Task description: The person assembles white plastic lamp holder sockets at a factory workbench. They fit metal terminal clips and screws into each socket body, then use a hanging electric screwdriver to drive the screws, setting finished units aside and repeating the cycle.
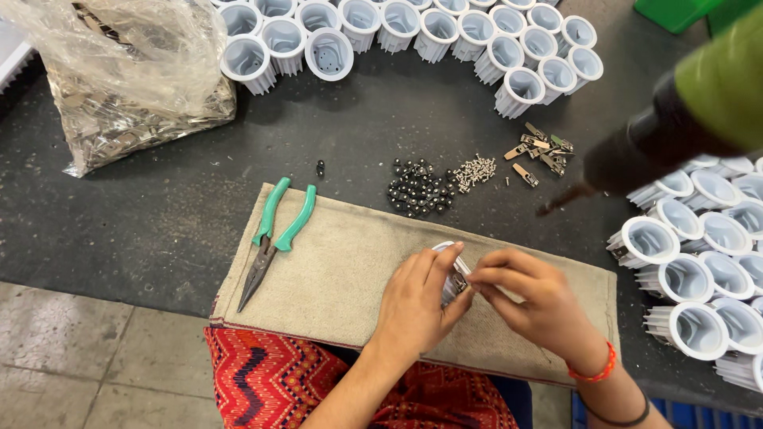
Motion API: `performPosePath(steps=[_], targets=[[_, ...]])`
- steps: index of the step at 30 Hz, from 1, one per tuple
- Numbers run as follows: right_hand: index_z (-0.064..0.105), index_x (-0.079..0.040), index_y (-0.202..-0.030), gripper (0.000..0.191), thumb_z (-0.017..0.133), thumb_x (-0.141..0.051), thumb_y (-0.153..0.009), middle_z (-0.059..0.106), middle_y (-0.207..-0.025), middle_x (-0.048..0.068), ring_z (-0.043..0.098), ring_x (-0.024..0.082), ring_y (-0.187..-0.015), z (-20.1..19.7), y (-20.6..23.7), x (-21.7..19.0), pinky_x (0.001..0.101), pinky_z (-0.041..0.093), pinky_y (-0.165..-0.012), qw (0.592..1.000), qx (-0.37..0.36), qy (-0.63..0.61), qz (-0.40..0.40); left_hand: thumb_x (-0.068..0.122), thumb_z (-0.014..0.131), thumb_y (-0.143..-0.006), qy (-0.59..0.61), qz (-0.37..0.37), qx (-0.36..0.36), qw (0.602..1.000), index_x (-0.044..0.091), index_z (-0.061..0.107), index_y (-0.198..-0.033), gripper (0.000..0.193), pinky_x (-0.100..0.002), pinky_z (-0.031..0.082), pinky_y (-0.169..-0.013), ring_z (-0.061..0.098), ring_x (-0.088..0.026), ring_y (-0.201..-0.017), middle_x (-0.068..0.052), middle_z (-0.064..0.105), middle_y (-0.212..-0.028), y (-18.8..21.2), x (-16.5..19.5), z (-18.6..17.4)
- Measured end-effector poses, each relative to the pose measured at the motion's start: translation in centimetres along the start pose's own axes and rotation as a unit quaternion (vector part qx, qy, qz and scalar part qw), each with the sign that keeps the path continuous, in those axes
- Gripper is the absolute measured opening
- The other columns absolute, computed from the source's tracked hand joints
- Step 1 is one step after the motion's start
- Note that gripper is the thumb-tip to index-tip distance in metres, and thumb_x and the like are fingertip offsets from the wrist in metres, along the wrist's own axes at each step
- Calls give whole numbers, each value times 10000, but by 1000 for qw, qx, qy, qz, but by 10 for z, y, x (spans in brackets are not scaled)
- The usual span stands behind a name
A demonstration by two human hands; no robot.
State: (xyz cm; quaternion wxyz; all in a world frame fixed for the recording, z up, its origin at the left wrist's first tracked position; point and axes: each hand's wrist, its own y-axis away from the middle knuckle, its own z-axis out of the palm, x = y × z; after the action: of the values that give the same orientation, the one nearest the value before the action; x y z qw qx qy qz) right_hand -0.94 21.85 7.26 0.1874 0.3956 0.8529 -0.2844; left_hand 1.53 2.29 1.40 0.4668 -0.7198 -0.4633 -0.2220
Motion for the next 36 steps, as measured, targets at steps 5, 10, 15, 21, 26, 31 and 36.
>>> performPosePath(steps=[5, 10, 15, 21, 26, 31, 36], targets=[[760, -88, -1011, 264, 774, -26, -754, 697, -996, 62, 708, 237, -819, -4, -8, -3, 355, 576, -691, 994, -82, 55, -38, 189, 803, -806, -1, -9, -15, 1000, 62, 496, -1435, 712, -446, 512, -847, 623, -319, -982, -118, 608, -1103, 2, -1, 1], [731, -63, -988, 236, 739, -36, -754, 679, -994, 74, 689, 275, -858, -8, -23, -9, 381, 568, -748, 985, -117, 79, -95, 187, 814, -774, 4, -14, -14, 1000, 55, 487, -1433, 748, -460, 504, -871, 617, -340, -1008, -131, 610, -1138, 3, -2, 3], [690, -42, -948, 183, 724, -58, -769, 658, -962, 89, 674, 295, -883, -7, -31, -13, 393, 559, -776, 983, -147, 82, -80, 179, 814, -789, 5, -10, -12, 1000, 50, 479, -1449, 751, -463, 505, -883, 621, -354, -1019, -147, 614, -1147, 3, -2, 1], [664, -42, -897, 136, 733, -78, -786, 669, -926, 89, 683, 288, -853, -4, -36, -10, 385, 562, -754, 986, -151, 58, -30, 151, 812, -781, 10, -3, 11, 1000, 33, 470, -1445, 756, -459, 510, -920, 628, -363, -1065, -160, 624, -1191, 2, -2, 4], [651, -30, -866, 132, 749, -84, -795, 682, -842, 96, 712, 247, -782, -4, -36, -2, 353, 581, -714, 987, -155, -2, 39, 134, 814, -775, 10, -4, 8, 1000, 18, 461, -1442, 764, -454, 511, -948, 627, -367, -1101, -178, 616, -1233, 3, -3, 9], [685, -7, -878, 133, 756, -98, -812, 748, -803, 78, 748, 172, -739, -1, -43, 11, 312, 621, -712, 969, -177, -100, 141, 125, 808, -783, 12, -1, 15, 1000, 17, 463, -1439, 749, -455, 514, -957, 628, -368, -1113, -178, 616, -1254, 4, -4, 10], [708, 6, -863, 133, 771, -92, -799, 766, -788, 68, 741, 128, -734, 4, -40, 18, 288, 625, -713, 957, -173, -107, 206, 125, 802, -796, 8, 0, 26, 1000, 16, 473, -1429, 722, -455, 517, -947, 631, -370, -1105, -180, 621, -1254, 3, -4, 12]])
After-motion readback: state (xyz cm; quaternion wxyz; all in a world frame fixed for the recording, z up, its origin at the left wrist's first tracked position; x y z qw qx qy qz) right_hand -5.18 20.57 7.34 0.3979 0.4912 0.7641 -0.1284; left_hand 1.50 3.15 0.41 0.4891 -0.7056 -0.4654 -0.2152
